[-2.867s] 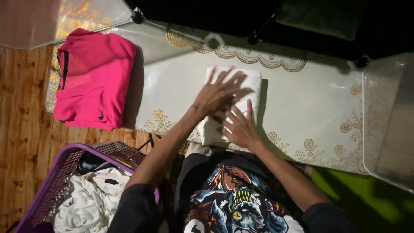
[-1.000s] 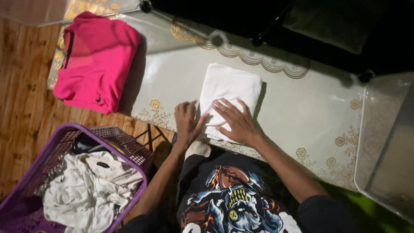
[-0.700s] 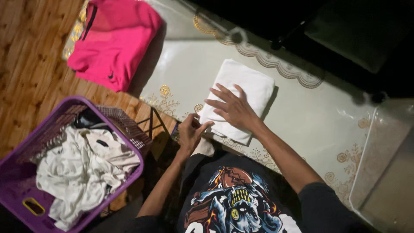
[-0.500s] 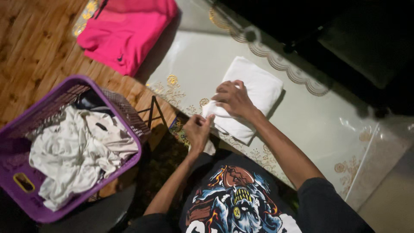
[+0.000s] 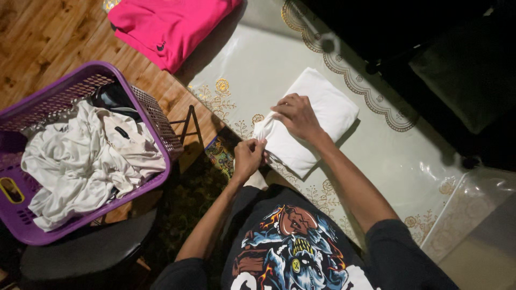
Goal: The person picks up a white t-shirt from a laundry basket, spreads it out on a flat surface, and folds it by hand into a neat rectangle.
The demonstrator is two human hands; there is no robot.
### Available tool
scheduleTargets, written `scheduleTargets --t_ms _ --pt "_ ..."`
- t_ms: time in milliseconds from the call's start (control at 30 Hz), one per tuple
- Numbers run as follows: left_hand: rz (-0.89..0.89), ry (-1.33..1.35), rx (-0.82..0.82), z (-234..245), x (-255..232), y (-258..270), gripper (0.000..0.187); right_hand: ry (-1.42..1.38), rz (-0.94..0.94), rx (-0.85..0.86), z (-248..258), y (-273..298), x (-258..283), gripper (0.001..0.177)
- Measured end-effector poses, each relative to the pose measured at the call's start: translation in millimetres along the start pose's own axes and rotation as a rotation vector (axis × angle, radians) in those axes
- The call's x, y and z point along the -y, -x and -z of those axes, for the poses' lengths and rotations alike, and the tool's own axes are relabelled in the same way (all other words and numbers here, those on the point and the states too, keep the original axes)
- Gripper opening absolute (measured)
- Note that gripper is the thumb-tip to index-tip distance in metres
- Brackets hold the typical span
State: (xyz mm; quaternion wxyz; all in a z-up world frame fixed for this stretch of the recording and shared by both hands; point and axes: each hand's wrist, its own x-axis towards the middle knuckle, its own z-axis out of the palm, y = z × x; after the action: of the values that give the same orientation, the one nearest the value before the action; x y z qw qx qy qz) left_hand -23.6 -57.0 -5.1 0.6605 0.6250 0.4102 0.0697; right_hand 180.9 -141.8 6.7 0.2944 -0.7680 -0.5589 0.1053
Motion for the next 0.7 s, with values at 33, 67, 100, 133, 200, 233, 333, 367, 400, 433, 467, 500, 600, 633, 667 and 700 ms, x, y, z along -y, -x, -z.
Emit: scheduleTargets --t_ms 33,67,100,133,200,233,333,367,400,433,467,500,600,633,667,700 --pt "-0.002 0.0 -0.002 -1 -2 0 0.034 -0.02 -0.003 0.025 3 -2 -2 0.023" --pt "0.019 0.062 -0.027 -2 -4 0 0.034 -0.02 0.0 0.024 4 1 -2 0.023" --pt "0.039 0.127 -0.045 -5 -5 -1 0.033 0.011 0.007 0.026 8 8 -1 0.028" --pt "0.035 0.129 -0.04 -6 -5 -5 0.033 0.041 0.013 0.028 11 12 -2 0.033" --pt "-0.041 0.086 -0.118 -6 2 -11 0.036 0.053 0.023 0.061 14 17 -5 0.039" --pt "-0.04 0.09 -0.124 -7 8 -12 0.036 0.064 0.039 0.089 15 17 -7 0.044" --pt "0.01 0.227 -0.141 -7 32 -9 0.036 0.113 -0.074 0.18 20 12 -11 0.043" --pt "0.043 0.37 -0.133 -8 39 -10 0.034 0.115 -0.075 0.18 21 13 -11 0.043" --pt "0.077 0.512 -0.124 -8 45 -10 0.032 0.097 -0.091 0.184 22 12 -11 0.042" --pt "0.074 0.512 -0.118 -8 48 -11 0.032 0.081 -0.108 0.184 23 11 -11 0.042" --pt "0.064 0.498 -0.128 -8 49 -12 0.033 0.085 -0.111 0.18 23 9 -11 0.042" --pt "0.059 0.485 -0.141 -9 50 -10 0.034 0.106 -0.111 0.172 22 10 -10 0.043" --pt "0.118 0.525 -0.128 -8 38 -18 0.027 0.194 -0.096 0.15 20 12 -4 0.045" --pt "0.115 0.524 -0.129 -7 34 -20 0.027 0.259 -0.084 0.137 20 12 -1 0.045" --pt "0.107 0.419 -0.138 -6 31 -23 0.029 0.259 -0.083 0.135 22 9 0 0.045" --pt "0.102 0.316 -0.147 -6 31 -23 0.032 0.228 -0.128 0.166 23 7 1 0.043"
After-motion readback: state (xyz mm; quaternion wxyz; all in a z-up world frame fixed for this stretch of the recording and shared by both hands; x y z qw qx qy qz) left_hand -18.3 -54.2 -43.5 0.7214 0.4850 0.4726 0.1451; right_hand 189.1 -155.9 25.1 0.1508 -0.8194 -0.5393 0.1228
